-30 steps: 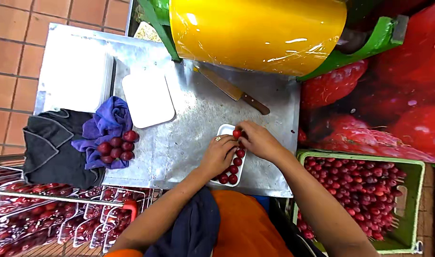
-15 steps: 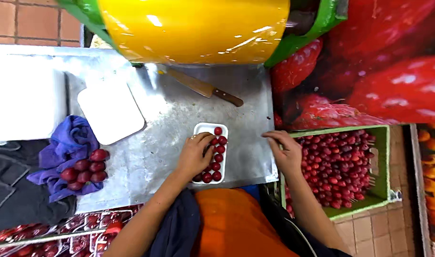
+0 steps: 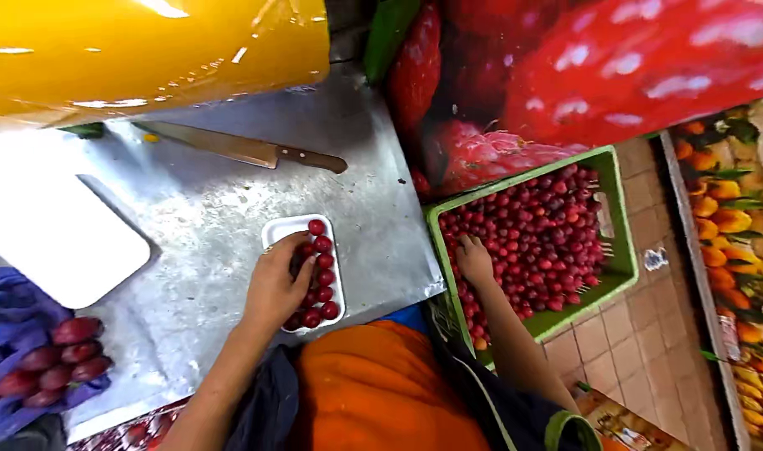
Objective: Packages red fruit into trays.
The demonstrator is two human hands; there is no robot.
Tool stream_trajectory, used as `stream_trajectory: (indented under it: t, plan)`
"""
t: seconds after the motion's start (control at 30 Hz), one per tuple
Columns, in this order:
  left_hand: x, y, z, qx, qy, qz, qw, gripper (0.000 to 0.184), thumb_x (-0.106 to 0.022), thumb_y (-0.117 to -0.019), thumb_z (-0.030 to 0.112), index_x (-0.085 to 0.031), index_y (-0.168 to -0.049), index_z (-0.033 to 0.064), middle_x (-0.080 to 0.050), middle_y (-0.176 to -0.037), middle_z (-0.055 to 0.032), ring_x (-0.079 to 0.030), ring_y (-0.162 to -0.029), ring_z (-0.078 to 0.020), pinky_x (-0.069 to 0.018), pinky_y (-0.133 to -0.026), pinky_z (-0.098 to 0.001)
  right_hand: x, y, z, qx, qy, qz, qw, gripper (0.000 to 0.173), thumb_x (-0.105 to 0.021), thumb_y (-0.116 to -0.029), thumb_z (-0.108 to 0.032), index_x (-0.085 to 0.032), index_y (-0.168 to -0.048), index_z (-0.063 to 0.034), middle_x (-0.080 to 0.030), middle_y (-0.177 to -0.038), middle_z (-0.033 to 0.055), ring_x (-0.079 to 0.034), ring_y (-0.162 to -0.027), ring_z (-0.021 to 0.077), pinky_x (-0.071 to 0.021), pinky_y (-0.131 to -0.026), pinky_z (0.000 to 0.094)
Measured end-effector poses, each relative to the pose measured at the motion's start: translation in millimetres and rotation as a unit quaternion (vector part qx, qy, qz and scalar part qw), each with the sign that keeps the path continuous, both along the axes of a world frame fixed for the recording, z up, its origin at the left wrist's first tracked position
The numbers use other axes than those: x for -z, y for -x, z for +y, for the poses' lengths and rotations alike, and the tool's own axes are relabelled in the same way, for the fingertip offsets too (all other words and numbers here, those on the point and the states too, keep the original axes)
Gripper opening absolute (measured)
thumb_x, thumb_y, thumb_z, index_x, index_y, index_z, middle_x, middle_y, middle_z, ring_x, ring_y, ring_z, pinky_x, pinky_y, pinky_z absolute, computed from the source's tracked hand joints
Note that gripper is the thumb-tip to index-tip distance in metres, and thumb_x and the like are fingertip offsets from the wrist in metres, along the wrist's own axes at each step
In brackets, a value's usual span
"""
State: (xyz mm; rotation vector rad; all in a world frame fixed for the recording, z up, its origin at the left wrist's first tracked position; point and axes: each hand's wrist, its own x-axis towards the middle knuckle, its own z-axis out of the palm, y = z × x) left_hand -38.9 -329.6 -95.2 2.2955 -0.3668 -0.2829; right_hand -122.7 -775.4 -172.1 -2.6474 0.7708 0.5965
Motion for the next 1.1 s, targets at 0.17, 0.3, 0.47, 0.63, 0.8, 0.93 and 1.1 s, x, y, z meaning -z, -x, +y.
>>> stream_trajectory:
  t: [0.17,0.3,0.47,0.63,0.8,0.93,1.1]
  plan:
    - [-3,4,-4,-0.021,-0.030,0.011,0.999,0.047,-0.058,-0.1024,0.024,-0.053,-0.148,0.0129,-0.063,-0.139,-0.0102,-0.057,-0.133,-0.0279,-0.0408,-0.115,-0.0557,-21,-14,24,0.007,-0.024,0.050,0.998,0.056,-0.054,-0.1033,-0.049,-0.060,-0.138,-0.0052,-0.046,-0.145,0.0371,-0.047,-0.129,0.0600,-0.0405,-0.100,0.0761]
    - [-1,6,-3,-0.029,-0.001,0.010,1.000,0.044,-0.053,-0.1041,0.022,-0.053,-0.148,0.0147,-0.062,-0.141,-0.0039,-0.053,-0.136,-0.0207,-0.0368,-0.118,-0.0517,0,-15,17,0.019,-0.015,0.004,1.000,0.051,-0.060,-0.1025,-0.042,-0.063,-0.130,0.0015,-0.055,-0.135,0.0366,-0.051,-0.126,0.0574,-0.0414,-0.100,0.0733]
    - [2,5,4,-0.049,0.050,0.028,0.997,0.040,-0.053,-0.1059,0.025,-0.057,-0.144,0.0137,-0.062,-0.140,-0.0047,-0.055,-0.135,-0.0206,-0.0388,-0.117,-0.0502,11,-8,2,-0.020,0.022,0.040,0.999,0.051,-0.043,-0.1088,-0.043,-0.064,-0.134,-0.0044,-0.057,-0.139,0.0308,-0.056,-0.127,0.0506,-0.0442,-0.099,0.0713]
    - [1,2,12,-0.072,0.082,0.031,0.994,0.036,-0.053,-0.1062,0.023,-0.060,-0.141,0.0147,-0.062,-0.141,-0.0045,-0.055,-0.134,-0.0204,-0.0404,-0.116,-0.0483,8,-8,5,0.011,-0.024,0.087,0.996,0.051,-0.042,-0.1096,-0.044,-0.057,-0.141,-0.0065,-0.061,-0.133,0.0308,-0.058,-0.124,0.0501,-0.0449,-0.099,0.0718]
    - [1,4,27,-0.099,0.105,0.020,0.989,0.035,-0.052,-0.1056,0.020,-0.062,-0.138,0.0131,-0.063,-0.139,-0.0061,-0.057,-0.132,-0.0212,-0.0426,-0.115,-0.0475,-38,3,24,0.177,-0.098,-0.072,0.977,0.047,-0.057,-0.1041,-0.039,-0.063,-0.128,0.0006,-0.067,-0.111,0.0262,-0.065,-0.095,0.0382,-0.0523,-0.083,0.0618]
    - [3,5,41,-0.120,0.118,0.009,0.986,0.032,-0.054,-0.1051,0.022,-0.065,-0.134,0.0124,-0.066,-0.134,-0.0059,-0.060,-0.127,-0.0201,-0.0469,-0.110,-0.0482,-113,-19,76,0.161,-0.142,-0.200,0.956,0.045,-0.057,-0.1041,-0.040,-0.058,-0.131,-0.0037,-0.063,-0.094,0.0111,-0.058,-0.067,0.0173,-0.0540,-0.062,0.0398]
    - [7,-3,37,-0.106,0.097,-0.006,0.990,0.031,-0.055,-0.1046,0.022,-0.066,-0.131,0.0135,-0.066,-0.133,-0.0047,-0.059,-0.128,-0.0205,-0.0454,-0.110,-0.0502,-144,-87,188,-0.176,-0.205,-0.161,0.949,0.036,-0.070,-0.0976,-0.031,-0.066,-0.128,-0.0120,-0.073,-0.099,0.0078,-0.070,-0.081,0.0208,-0.0599,-0.073,0.0484]
